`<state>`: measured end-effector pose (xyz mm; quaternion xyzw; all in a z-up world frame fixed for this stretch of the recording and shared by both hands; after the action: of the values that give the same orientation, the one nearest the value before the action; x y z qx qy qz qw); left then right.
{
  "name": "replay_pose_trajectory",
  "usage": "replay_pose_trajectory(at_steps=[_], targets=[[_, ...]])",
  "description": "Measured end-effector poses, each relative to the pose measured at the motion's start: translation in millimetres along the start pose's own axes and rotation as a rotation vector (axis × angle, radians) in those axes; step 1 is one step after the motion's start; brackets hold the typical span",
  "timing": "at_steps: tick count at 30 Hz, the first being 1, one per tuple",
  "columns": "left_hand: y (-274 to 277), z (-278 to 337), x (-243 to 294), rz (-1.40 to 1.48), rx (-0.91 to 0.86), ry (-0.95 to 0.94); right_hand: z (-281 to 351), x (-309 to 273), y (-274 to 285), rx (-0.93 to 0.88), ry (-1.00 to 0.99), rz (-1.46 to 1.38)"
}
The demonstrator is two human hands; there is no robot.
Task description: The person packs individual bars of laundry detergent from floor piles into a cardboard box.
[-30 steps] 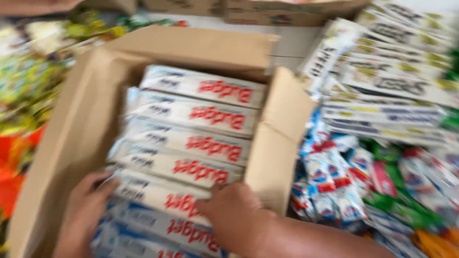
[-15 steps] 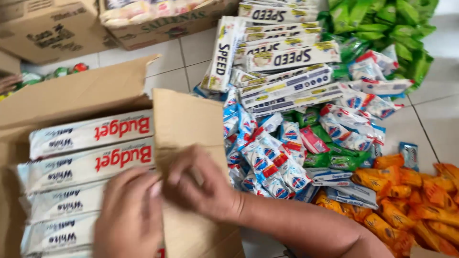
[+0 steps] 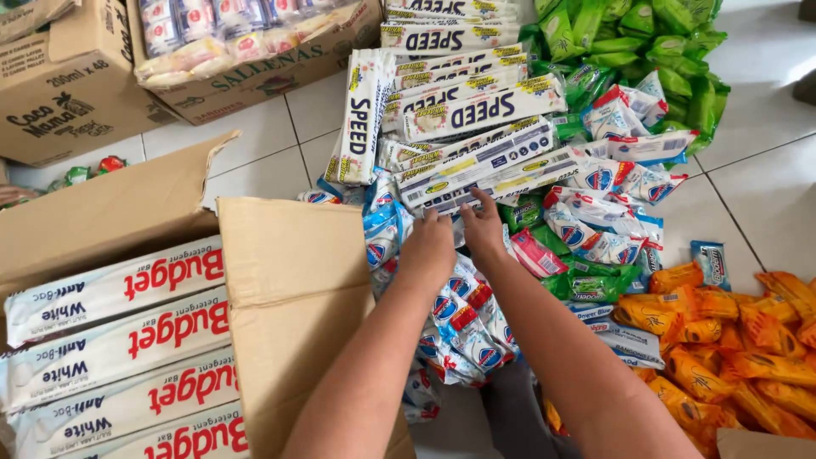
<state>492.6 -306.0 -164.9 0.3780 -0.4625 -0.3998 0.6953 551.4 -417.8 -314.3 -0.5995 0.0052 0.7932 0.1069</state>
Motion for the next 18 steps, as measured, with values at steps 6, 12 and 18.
replay_pose_trajectory(at_steps=[6, 12, 18], targets=[[-44.4, 7.7, -21.4, 0.108, 0.085, -0.074, -53.8, 62.1, 11.5, -0.152, 0.095, 0.062], [-14.8, 14.2, -15.2, -0.049, 0.399, -0.197, -17.8, 37.9, 25.0, 0.021, 0.106, -0.082], [-41.8, 30.7, -1.4, -0.050, 0.140, -0.061, 65.4, -19.5, 22.9, -0.131, 0.133, -0.098]])
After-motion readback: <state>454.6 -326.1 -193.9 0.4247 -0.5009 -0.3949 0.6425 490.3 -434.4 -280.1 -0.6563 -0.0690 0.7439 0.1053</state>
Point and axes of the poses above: each hand's wrist, its own z-axis away from the middle knuckle, its own y-axis out of the back of the hand, x = y × z, the point moved 6 cm from there along -z, towards the middle knuckle, and after that the axes turned 10 degrees about y, right-handed, at the moved point
